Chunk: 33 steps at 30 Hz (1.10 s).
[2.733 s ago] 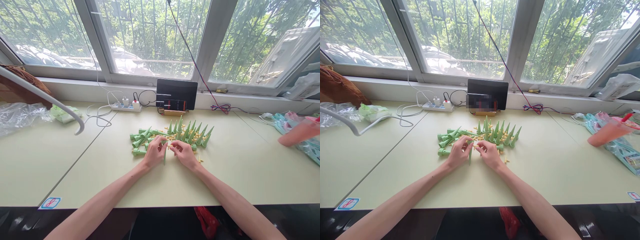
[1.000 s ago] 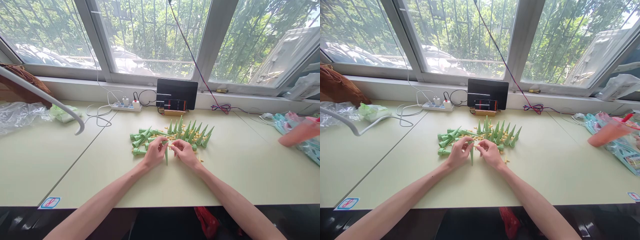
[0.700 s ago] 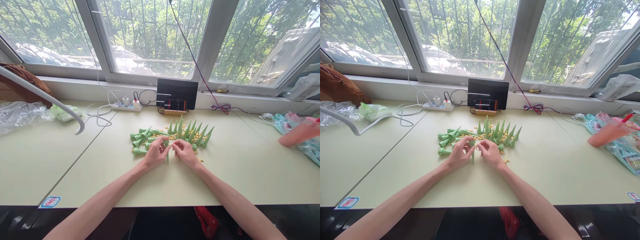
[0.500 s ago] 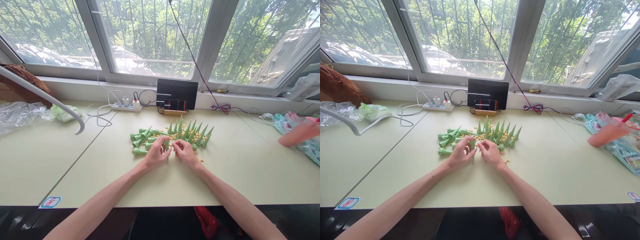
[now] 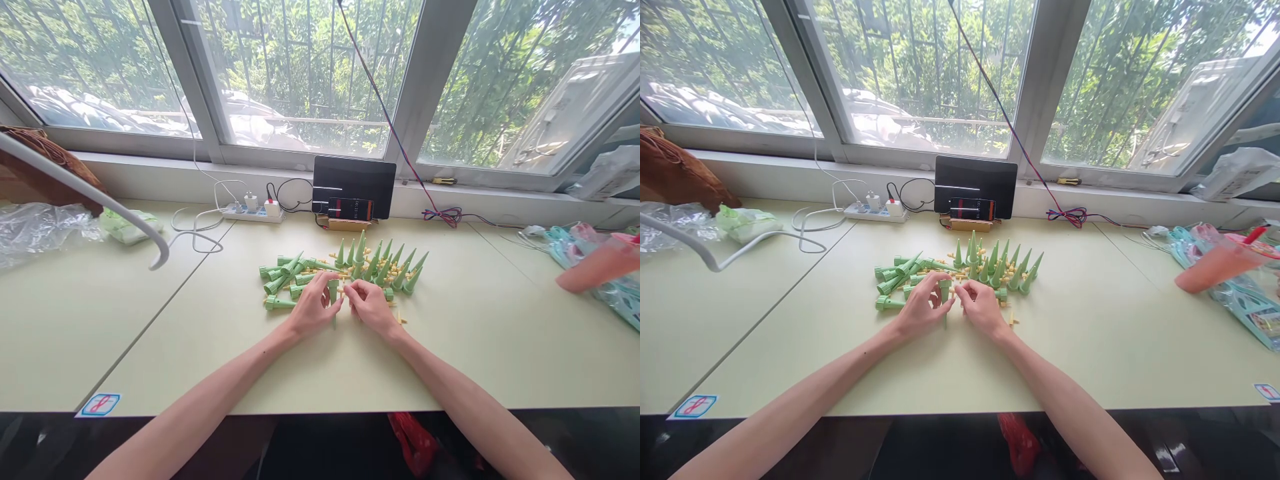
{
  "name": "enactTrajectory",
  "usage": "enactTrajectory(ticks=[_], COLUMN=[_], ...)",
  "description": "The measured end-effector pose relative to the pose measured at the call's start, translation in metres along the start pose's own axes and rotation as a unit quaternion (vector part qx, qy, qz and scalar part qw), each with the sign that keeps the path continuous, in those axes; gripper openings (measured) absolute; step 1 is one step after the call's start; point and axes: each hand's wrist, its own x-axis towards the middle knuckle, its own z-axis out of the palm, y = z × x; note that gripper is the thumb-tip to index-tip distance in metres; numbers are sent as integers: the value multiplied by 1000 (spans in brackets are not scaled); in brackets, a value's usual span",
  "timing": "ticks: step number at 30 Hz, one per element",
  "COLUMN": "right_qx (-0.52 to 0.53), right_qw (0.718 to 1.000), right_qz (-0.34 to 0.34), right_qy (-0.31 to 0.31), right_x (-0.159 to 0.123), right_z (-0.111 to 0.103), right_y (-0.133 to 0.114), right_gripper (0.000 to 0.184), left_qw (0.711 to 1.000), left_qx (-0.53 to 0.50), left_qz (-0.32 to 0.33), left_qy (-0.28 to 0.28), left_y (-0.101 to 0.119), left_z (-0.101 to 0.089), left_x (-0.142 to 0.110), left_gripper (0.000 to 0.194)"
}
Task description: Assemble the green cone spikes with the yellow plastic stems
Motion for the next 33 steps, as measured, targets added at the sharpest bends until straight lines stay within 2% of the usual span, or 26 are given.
enactTrajectory(ticks=[14, 25, 33], right_qx=[21, 39, 31], right_qw=[1000, 999, 999], right_qz=[-19, -8, -11], right_qy=[13, 0, 1], right_x=[0, 1, 0], right_z=[0, -1, 0], right_y=[-2, -2, -2], right_gripper=[29, 33, 30], left_qw=[1000, 1000, 1000], left_qx=[0, -8, -10], left_qz=[-4, 3, 11], left_qy=[15, 15, 10], left_y=[-1, -1, 0], left_z=[1, 0, -1], left_x=[1, 0, 1], left_gripper=[31, 30, 31])
